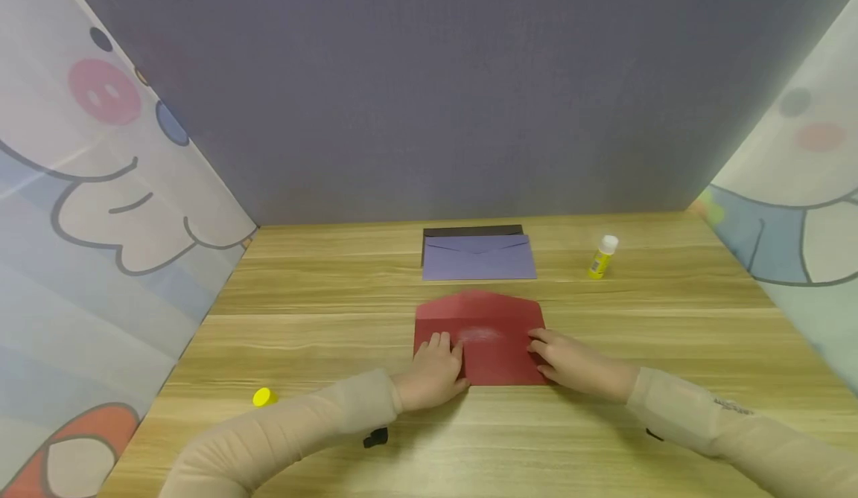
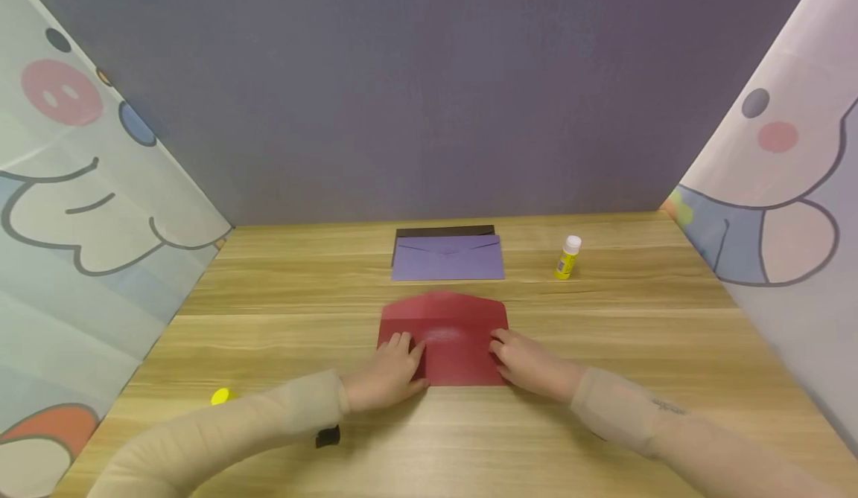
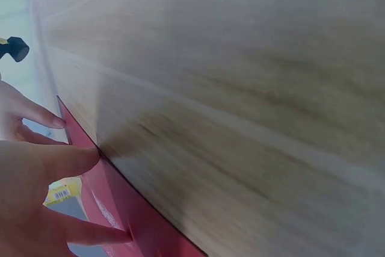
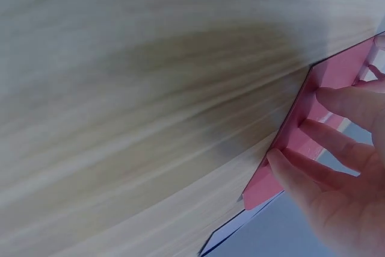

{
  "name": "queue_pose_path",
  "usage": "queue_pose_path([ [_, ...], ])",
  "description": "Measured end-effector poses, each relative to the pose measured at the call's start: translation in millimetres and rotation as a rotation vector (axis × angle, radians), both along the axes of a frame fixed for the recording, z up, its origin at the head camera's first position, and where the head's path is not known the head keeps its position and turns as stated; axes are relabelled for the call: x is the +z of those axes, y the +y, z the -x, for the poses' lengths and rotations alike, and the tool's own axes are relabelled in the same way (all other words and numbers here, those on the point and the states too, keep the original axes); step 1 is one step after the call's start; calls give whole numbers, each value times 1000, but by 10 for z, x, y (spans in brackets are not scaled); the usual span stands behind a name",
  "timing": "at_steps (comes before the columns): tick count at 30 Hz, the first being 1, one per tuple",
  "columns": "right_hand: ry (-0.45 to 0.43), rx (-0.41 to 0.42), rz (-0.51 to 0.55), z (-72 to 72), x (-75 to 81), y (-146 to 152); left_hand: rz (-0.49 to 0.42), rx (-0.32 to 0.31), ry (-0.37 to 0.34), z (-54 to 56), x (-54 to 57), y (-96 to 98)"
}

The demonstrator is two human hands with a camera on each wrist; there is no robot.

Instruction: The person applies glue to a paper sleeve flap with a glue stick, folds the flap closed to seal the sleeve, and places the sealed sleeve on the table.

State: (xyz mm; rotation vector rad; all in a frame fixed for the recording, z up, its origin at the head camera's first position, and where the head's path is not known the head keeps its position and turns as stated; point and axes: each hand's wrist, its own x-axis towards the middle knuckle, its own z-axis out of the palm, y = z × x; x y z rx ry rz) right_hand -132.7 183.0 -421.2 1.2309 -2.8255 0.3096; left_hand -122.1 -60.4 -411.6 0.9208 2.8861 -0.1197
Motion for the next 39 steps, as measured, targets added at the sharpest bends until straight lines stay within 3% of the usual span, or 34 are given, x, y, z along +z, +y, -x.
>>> queue_pose_path([
  [6, 29, 13, 14, -17, -18, 71, -30, -16, -16, 19, -36, 0],
  [12, 16, 7, 22, -16, -22, 96, -131, -85, -40, 99, -82, -135],
  [16, 13, 6, 17, -13, -21, 92, -155, -92, -65, 159, -93, -234],
  [20, -1, 2, 16, -16, -21, 88, -116, -68, -99, 194, -130, -300],
  [24, 2, -9, 22, -28, -22, 88, -95, -118, -39, 204, -200, -363],
  [29, 8, -10, 44, -34, -20, 77, -28, -163, 32, 181, -173, -391],
  [30, 6, -11, 50, -33, -21, 78, -11, -155, 19, 159, -107, -376],
  [34, -45, -40, 75, -17, -30, 85, 33, -154, 20, 163, -103, -369],
  [39, -89, -126, 212, 84, -17, 120, 54, -161, 17, 147, -67, -364],
])
